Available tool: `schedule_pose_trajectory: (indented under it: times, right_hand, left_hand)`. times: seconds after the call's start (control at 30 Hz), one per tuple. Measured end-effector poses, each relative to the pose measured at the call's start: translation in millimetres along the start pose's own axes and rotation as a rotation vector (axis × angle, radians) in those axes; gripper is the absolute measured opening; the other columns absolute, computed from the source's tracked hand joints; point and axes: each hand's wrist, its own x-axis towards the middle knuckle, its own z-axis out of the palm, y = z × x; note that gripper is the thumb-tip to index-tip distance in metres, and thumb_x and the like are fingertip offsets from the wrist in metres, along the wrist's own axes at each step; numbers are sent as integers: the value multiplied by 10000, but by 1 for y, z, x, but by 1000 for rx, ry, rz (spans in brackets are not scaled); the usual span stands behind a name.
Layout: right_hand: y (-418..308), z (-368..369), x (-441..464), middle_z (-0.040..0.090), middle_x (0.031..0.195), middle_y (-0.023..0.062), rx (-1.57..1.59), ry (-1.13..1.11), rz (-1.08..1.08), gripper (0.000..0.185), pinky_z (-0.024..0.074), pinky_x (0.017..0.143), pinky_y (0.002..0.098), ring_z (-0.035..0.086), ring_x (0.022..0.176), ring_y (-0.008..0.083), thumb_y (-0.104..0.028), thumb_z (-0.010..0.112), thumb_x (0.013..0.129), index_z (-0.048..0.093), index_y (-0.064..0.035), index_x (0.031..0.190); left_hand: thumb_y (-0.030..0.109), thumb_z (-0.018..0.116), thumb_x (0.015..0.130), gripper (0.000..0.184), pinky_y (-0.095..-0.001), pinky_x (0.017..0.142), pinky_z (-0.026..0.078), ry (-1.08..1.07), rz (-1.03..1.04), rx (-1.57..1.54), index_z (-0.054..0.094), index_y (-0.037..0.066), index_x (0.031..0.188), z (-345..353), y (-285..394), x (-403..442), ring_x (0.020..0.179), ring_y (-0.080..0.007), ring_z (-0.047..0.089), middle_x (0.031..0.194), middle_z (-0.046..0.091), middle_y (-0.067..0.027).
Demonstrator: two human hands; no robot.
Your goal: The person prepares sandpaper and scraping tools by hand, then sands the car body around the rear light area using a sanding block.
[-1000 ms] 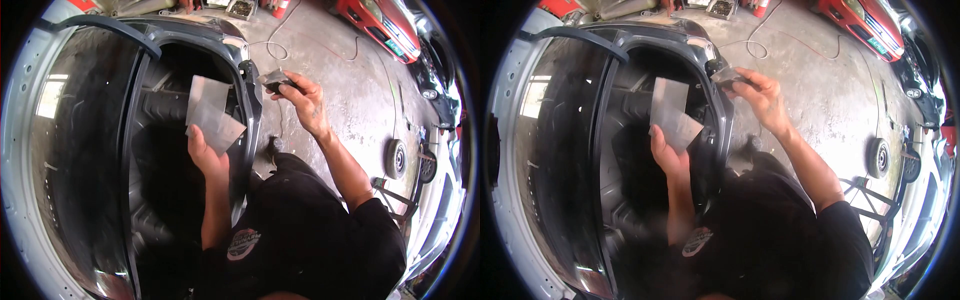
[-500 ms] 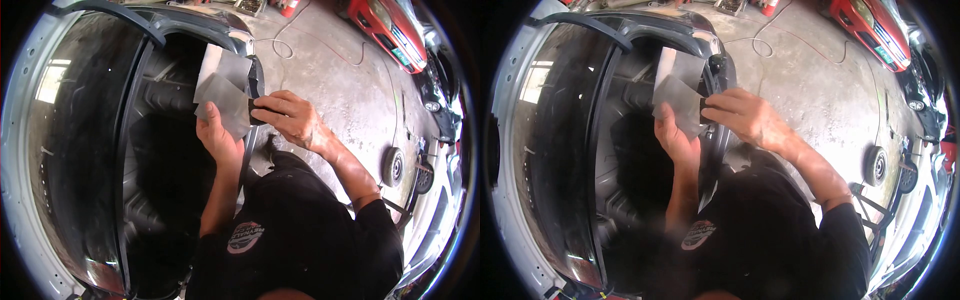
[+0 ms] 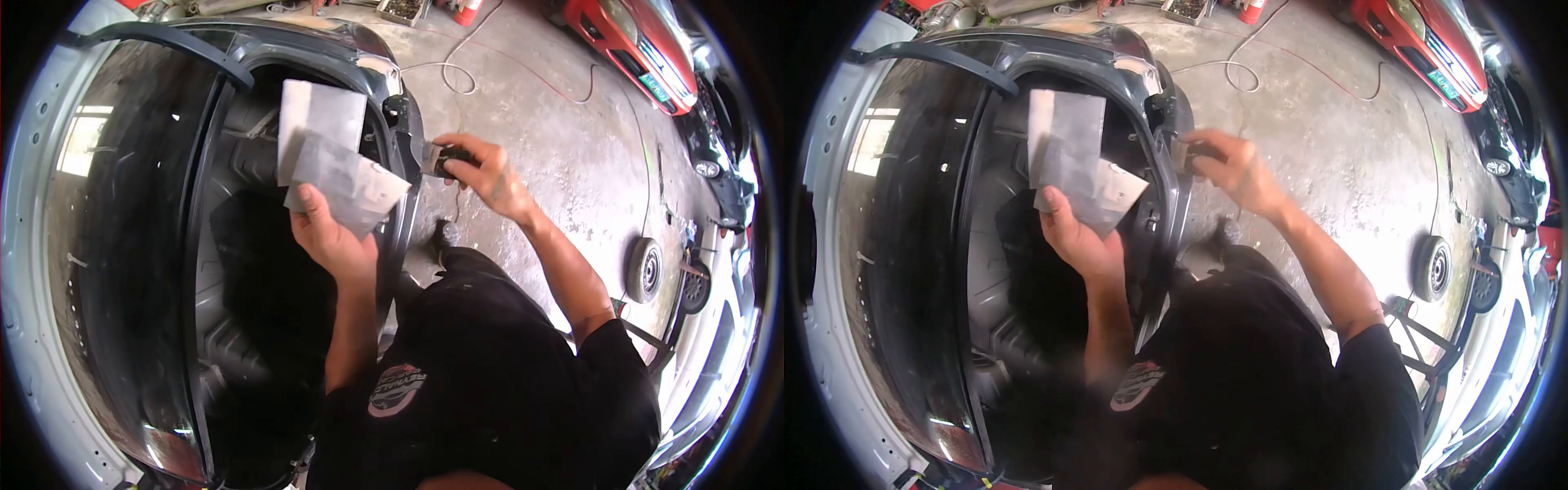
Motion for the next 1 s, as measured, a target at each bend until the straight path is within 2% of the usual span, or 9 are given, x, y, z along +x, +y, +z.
schedule_pose_trajectory:
  times: [0.03,0.27,0.4,0.5,0.53,0.63,0.67,0.87,1.0]
  right_hand:
    - [-6,-6,1,719,962,103,215,18,206,359,541,695,309,683,797,178,22,629,912,621,-11,1269]
    - [7,1,11,718,967,103,499,47,115,325,523,683,277,656,805,131,-34,619,972,590,83,1274]
    - [-11,14,1,738,1001,136,450,114,36,338,546,719,288,671,832,134,-13,604,972,631,69,1299]
    - [-33,3,-8,740,1026,164,31,47,-185,330,564,725,291,683,835,131,-10,612,963,652,36,1287]
    - [-25,4,-8,732,1106,191,-15,39,-313,346,594,764,318,734,898,199,20,626,932,663,12,1276]
    - [-13,7,-7,718,1195,191,-191,54,-615,370,604,830,358,741,1004,304,57,627,906,661,12,1271]
    - [-11,4,-8,705,1240,188,-210,27,-593,405,603,872,385,718,1066,362,90,628,874,659,10,1269]
    - [3,-15,-6,699,1223,201,-291,-31,-578,404,595,865,410,716,1058,359,76,613,875,649,10,1272]
    - [22,-26,-5,702,1192,200,-297,-169,-450,403,586,841,392,719,1007,352,68,594,892,632,14,1289]
  left_hand:
    - [401,571,1056,546,-396,942,547,2,-23,-12,524,-59,1348,-3,-1,3,1099,-259,655,1238,635,-151]
    - [307,493,1093,448,-386,1016,501,7,-217,-104,521,-57,1353,-14,-25,-1,1159,-247,627,1270,623,-141]
    - [343,533,1083,450,-378,938,550,56,-193,-120,546,-50,1301,-9,-30,-5,1086,-245,670,1211,651,-142]
    - [354,540,1079,465,-377,939,550,57,-189,-96,542,-53,1302,2,-27,-12,1086,-244,670,1213,650,-145]
    - [368,552,1072,489,-375,937,550,78,-186,-73,534,-59,1310,4,-29,-13,1087,-246,669,1218,649,-146]
    - [296,519,1085,425,-367,966,527,110,-123,-71,541,-56,1321,17,-31,-19,1115,-227,653,1236,642,-141]
    - [298,521,1085,430,-366,964,529,119,-107,-55,539,-58,1325,22,-30,-21,1115,-229,653,1237,642,-143]
    - [318,547,1075,462,-369,943,541,135,-48,17,532,-60,1339,42,-32,-29,1106,-240,660,1243,642,-152]
    - [341,584,1059,480,-362,928,552,123,-12,-4,542,-56,1325,51,-38,-26,1084,-241,671,1221,654,-155]
